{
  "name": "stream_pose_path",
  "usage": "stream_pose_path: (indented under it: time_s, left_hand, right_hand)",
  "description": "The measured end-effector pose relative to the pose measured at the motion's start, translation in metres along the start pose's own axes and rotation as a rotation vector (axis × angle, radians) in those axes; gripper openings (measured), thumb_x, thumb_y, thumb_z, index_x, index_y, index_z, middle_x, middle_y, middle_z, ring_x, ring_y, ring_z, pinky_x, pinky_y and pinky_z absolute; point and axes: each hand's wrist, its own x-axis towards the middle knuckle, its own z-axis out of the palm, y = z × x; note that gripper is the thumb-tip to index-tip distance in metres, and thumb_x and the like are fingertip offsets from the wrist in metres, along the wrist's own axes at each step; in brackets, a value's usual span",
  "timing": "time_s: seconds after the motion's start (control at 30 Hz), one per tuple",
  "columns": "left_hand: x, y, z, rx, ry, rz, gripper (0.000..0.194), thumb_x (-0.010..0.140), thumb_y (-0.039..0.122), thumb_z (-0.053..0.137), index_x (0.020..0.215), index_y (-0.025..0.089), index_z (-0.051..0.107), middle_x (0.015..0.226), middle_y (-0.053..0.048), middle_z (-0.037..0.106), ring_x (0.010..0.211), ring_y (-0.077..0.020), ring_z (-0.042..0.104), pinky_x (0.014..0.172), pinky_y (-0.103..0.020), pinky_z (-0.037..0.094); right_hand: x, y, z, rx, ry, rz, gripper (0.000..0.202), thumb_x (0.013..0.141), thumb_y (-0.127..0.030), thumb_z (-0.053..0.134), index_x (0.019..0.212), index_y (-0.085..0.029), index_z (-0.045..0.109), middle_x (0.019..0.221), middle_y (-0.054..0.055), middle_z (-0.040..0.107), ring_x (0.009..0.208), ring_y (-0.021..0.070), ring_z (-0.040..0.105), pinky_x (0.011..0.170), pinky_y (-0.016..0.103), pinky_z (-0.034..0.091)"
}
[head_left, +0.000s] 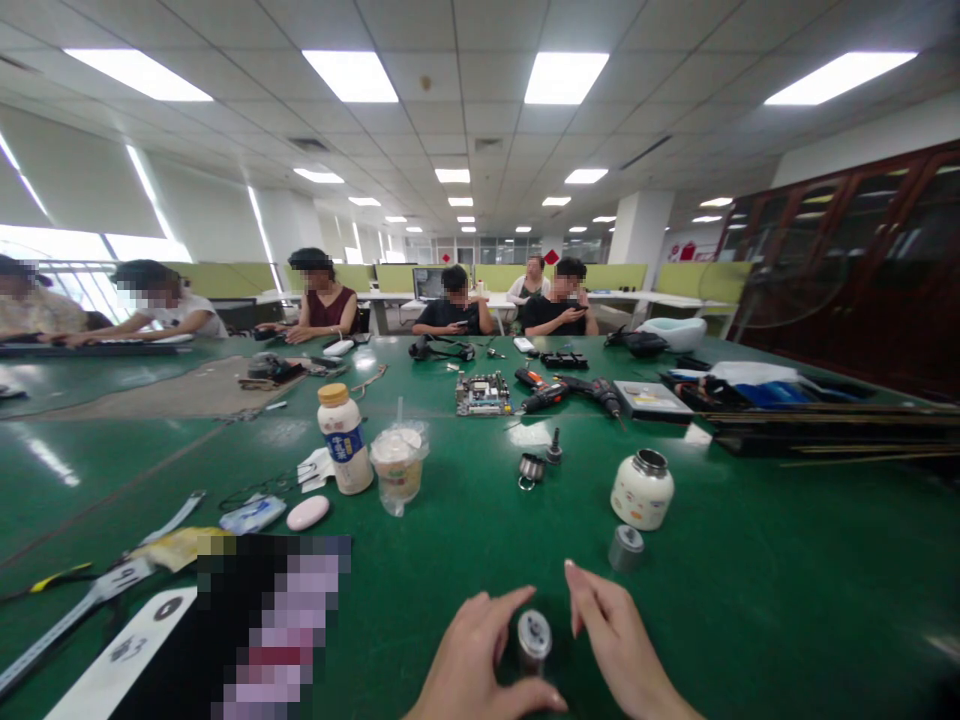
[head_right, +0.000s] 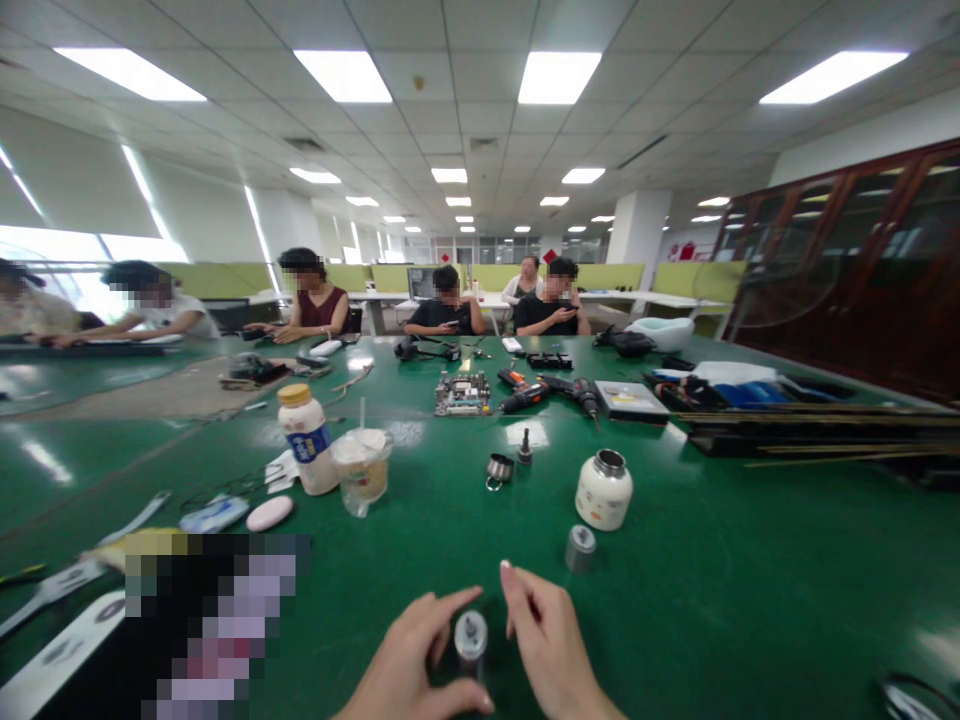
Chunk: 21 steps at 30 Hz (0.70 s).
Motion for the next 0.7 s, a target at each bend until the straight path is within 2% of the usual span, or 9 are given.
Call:
stream_pose_path:
  time_s: [0.03,0.1,0.2,0.3,0.4,0.5,0.63,0.7]
  left_hand:
    - [0.000,-0.001,0.000,-0.036,0.063,0.013,0.073,0.061,0.056,0.079,0.123,0.023,0.059,0.073,0.000,0.058,0.071,-0.0207,0.056,0.067,-0.030,0.045]
    - [0.000,-0.002,-0.002,-0.104,0.173,0.039,0.059,0.068,0.049,0.077,0.118,0.023,0.062,0.082,-0.003,0.057,0.077,-0.0208,0.055,0.070,-0.031,0.047]
    - [0.002,-0.002,-0.005,-0.152,0.245,0.071,0.020,0.079,0.037,0.069,0.096,0.027,0.073,0.086,-0.004,0.051,0.082,-0.0204,0.054,0.073,-0.032,0.046]
    - [0.004,0.002,-0.006,-0.151,0.250,0.074,0.011,0.079,0.033,0.069,0.088,0.031,0.076,0.086,-0.004,0.048,0.084,-0.0211,0.052,0.074,-0.034,0.046]
    - [0.006,0.006,-0.007,-0.145,0.235,0.063,0.013,0.079,0.029,0.069,0.090,0.034,0.076,0.088,-0.004,0.050,0.086,-0.0214,0.051,0.075,-0.036,0.046]
    - [0.008,0.006,-0.011,-0.110,0.283,0.060,0.013,0.082,0.032,0.068,0.091,0.035,0.076,0.087,-0.004,0.050,0.085,-0.0209,0.050,0.075,-0.035,0.046]
    - [0.015,-0.013,-0.018,0.105,0.431,-0.039,0.016,0.083,0.036,0.067,0.097,0.041,0.074,0.091,-0.004,0.052,0.090,-0.0239,0.048,0.080,-0.040,0.043]
    - [0.018,-0.027,-0.018,0.234,0.392,-0.080,0.014,0.080,0.035,0.070,0.090,0.044,0.075,0.095,-0.004,0.053,0.092,-0.0255,0.047,0.079,-0.041,0.041]
  right_hand:
    - [0.000,0.003,-0.001,0.052,0.014,0.006,0.051,0.094,-0.053,0.030,0.056,-0.020,0.041,0.056,-0.004,0.038,0.055,0.0129,0.038,0.055,0.026,0.029]
    - [0.000,0.006,-0.003,0.117,-0.058,-0.003,0.046,0.095,-0.049,0.028,0.067,-0.020,0.049,0.058,-0.005,0.035,0.057,0.0134,0.037,0.057,0.026,0.030]
    - [-0.002,0.006,-0.006,0.124,-0.347,-0.112,0.029,0.092,-0.041,0.035,0.097,-0.019,0.054,0.060,-0.007,0.034,0.057,0.0131,0.035,0.056,0.025,0.029]
    - [-0.004,0.002,-0.005,0.028,-0.514,-0.215,0.025,0.079,-0.028,0.051,0.103,-0.020,0.052,0.064,-0.008,0.036,0.056,0.0118,0.036,0.054,0.024,0.027]
    - [-0.006,0.000,-0.001,-0.120,-0.505,-0.230,0.026,0.072,-0.022,0.059,0.098,-0.021,0.053,0.066,-0.008,0.040,0.056,0.0108,0.038,0.054,0.022,0.029]
    - [-0.008,0.000,0.003,-0.271,-0.452,-0.218,0.014,0.078,-0.031,0.059,0.087,-0.021,0.055,0.066,-0.006,0.047,0.059,0.0120,0.043,0.057,0.023,0.031]
    - [-0.010,-0.005,0.002,-0.349,-0.436,-0.208,0.014,0.081,-0.033,0.058,0.089,-0.022,0.056,0.069,-0.004,0.053,0.063,0.0135,0.049,0.059,0.022,0.034]
    - [-0.010,-0.008,0.001,-0.352,-0.441,-0.199,0.015,0.080,-0.032,0.059,0.092,-0.023,0.057,0.070,-0.004,0.054,0.063,0.0136,0.050,0.059,0.022,0.035]
